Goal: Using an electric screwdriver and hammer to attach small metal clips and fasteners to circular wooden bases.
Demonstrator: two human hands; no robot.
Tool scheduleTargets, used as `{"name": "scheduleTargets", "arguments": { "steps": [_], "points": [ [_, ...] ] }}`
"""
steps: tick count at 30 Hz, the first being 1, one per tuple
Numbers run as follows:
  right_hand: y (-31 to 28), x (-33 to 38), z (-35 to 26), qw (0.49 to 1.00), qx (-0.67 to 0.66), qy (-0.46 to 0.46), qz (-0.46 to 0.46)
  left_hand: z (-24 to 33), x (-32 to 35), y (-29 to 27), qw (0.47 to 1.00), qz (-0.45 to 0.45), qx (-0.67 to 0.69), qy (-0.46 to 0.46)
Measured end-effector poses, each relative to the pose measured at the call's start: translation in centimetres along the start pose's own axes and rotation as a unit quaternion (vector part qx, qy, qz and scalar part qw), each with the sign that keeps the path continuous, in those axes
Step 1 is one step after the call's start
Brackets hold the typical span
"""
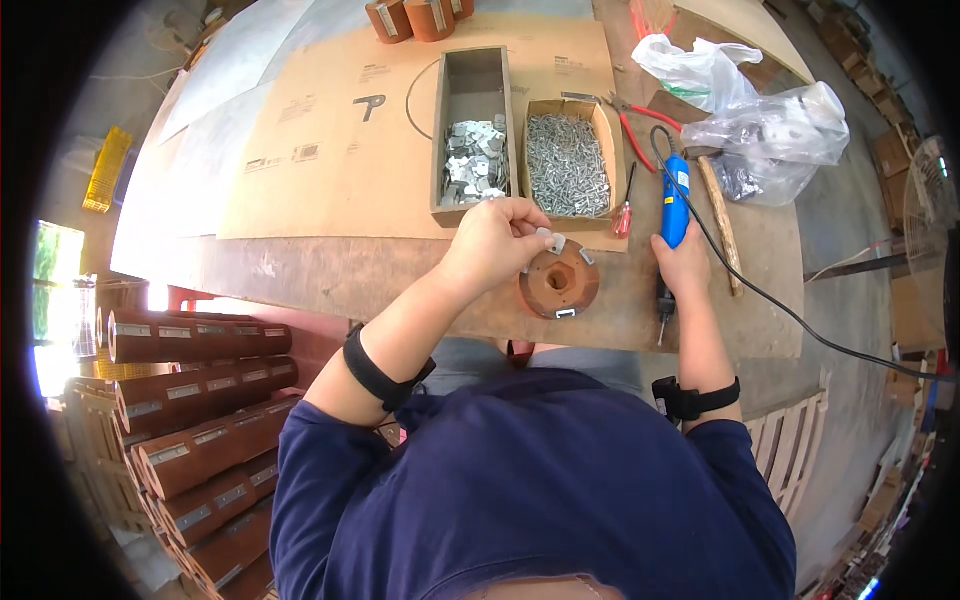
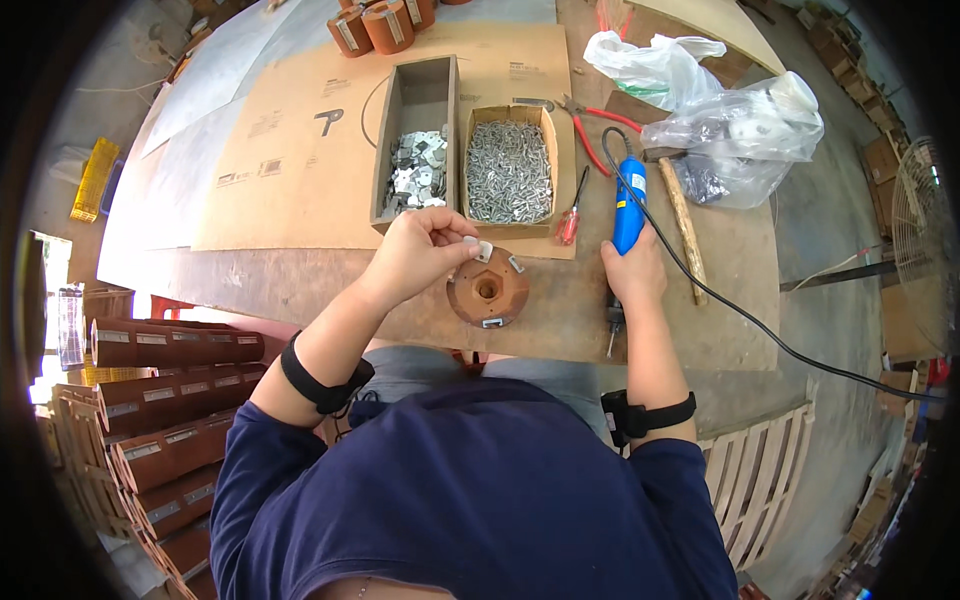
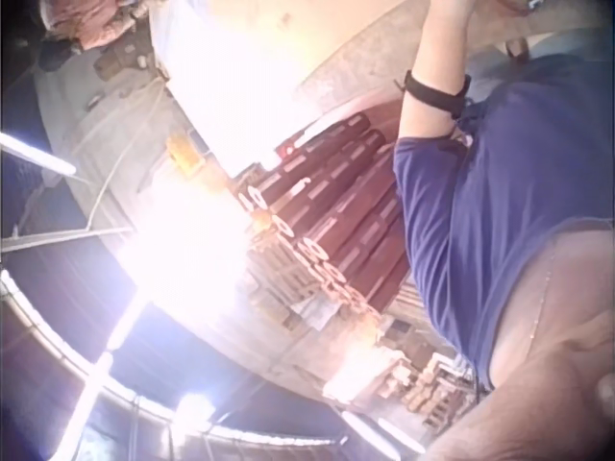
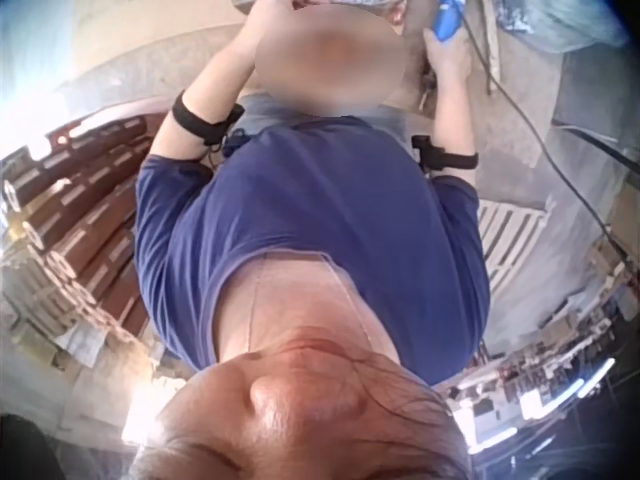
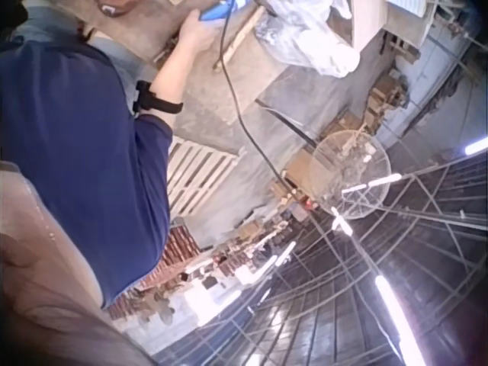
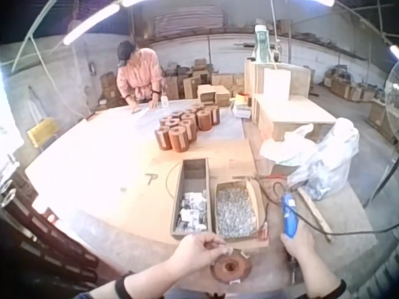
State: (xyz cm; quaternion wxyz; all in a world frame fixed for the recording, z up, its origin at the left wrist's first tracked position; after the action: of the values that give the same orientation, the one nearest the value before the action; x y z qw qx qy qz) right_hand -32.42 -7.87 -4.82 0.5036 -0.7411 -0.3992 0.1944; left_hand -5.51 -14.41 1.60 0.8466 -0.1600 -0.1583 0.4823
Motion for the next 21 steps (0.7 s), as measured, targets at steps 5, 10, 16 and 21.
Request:
{"name": "scheduleTargets", "arguments": {
  "steps": [5,10,16,21],
  "points": [
    [0.0,0.1,0.0,1.000,-0.009,-0.010,0.016,0.0,-0.5,-0.2,0.999,-0.035,0.018,-0.031],
    [0.2,-0.1,0.3,1.000,0.005,-0.005,0.008,0.1,-0.9,-0.6,0.997,-0.044,-0.019,-0.065],
    [0.4,-0.3,0.3,1.000,0.002,0.000,0.000,0.2,-1.8,-0.2,0.996,-0.054,-0.054,-0.038],
    [0.3,-0.2,0.3,1.000,0.000,0.003,0.000,1.4,-1.2,0.1,0.989,-0.036,-0.137,-0.039]
  ]
}}
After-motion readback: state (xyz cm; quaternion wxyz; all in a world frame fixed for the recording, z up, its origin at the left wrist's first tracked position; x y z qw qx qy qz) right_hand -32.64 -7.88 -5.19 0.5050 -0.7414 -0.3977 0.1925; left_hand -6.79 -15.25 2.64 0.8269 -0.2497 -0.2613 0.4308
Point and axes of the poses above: each hand's wrist, its own x-axis away from the middle knuckle, its own y-axis out of the palm, z = x × y, the point moved 7 cm from there along -x, towards the middle knuckle, and after that the axes turned 1 degree about -x, right-handed, at the moved point
